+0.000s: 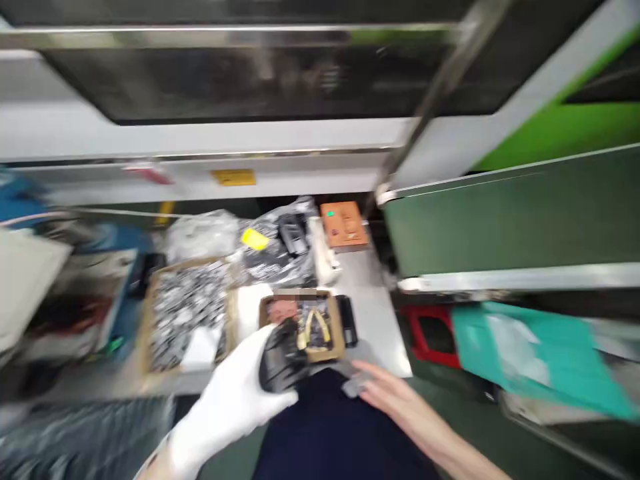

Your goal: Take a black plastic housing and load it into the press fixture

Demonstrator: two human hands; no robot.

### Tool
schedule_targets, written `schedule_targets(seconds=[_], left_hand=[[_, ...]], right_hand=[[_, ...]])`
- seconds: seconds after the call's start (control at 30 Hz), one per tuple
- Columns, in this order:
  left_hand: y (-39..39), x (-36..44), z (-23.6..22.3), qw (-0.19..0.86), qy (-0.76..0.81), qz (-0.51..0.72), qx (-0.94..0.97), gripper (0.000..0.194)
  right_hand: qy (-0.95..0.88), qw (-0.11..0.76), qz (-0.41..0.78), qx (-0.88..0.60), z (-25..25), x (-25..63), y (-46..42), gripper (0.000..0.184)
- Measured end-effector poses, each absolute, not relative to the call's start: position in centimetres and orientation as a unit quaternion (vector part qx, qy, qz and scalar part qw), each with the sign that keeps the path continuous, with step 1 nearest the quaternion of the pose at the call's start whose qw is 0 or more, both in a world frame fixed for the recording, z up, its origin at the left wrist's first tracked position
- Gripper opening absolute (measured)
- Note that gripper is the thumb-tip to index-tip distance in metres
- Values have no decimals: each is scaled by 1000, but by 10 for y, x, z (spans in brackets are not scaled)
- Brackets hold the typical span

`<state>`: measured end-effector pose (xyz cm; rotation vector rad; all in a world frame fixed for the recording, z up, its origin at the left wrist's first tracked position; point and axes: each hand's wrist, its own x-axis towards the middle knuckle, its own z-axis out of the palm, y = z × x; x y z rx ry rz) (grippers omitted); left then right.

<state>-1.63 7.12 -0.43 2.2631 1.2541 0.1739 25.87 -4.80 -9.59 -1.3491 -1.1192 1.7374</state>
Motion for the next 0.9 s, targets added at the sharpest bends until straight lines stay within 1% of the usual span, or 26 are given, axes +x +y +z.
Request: schedule_targets(seconds=[0.03,0.07,0.1,0.13,0.17,0.23,0.27,0.33,0.43,0.57,0.63,0.7,0.8,0.9], left_hand=[[64,-22,3,284,500,57,816,64],[61,-24,9,296,515,57,802,57],[62,-22,13,303,510,60,803,48],[64,-19,17,297,489,64,818,39],[67,-16,19,277,466,68,837,34],[69,-8,23,232,429,67,870,31],[68,-5,25,224,420,55,878,31],[63,-1,29,237,417,17,877,30],[55,0,36,278,428,-28,860,33],[50,-1,39,269,436,-59,857,32],[48,-2,37,245,430,-67,866,32],[46,-2,35,198,418,-77,883,38],[45,3,32,112,393,-94,908,45],[45,14,29,57,372,-110,920,44]], right_hand=[[-370,346,671,-541,-93,272,-48,52],[-379,353,647,-559,-87,283,-45,44],[-419,380,603,-563,-77,292,-41,36],[-470,417,540,-560,-64,298,-35,27],[-533,452,467,-542,-49,300,-30,20],[-641,488,337,-488,-20,294,-21,10],[-680,485,296,-464,-10,288,-17,8],[-729,459,270,-431,0,279,-11,8],[-749,429,283,-418,-10,275,-6,10],[-767,396,274,-425,-25,285,-8,11],[-789,376,263,-410,-24,286,-7,14],[-818,358,238,-383,-19,282,-6,16],[-854,335,151,-368,-10,263,-5,15],[-861,325,85,-382,-4,238,-7,18]])
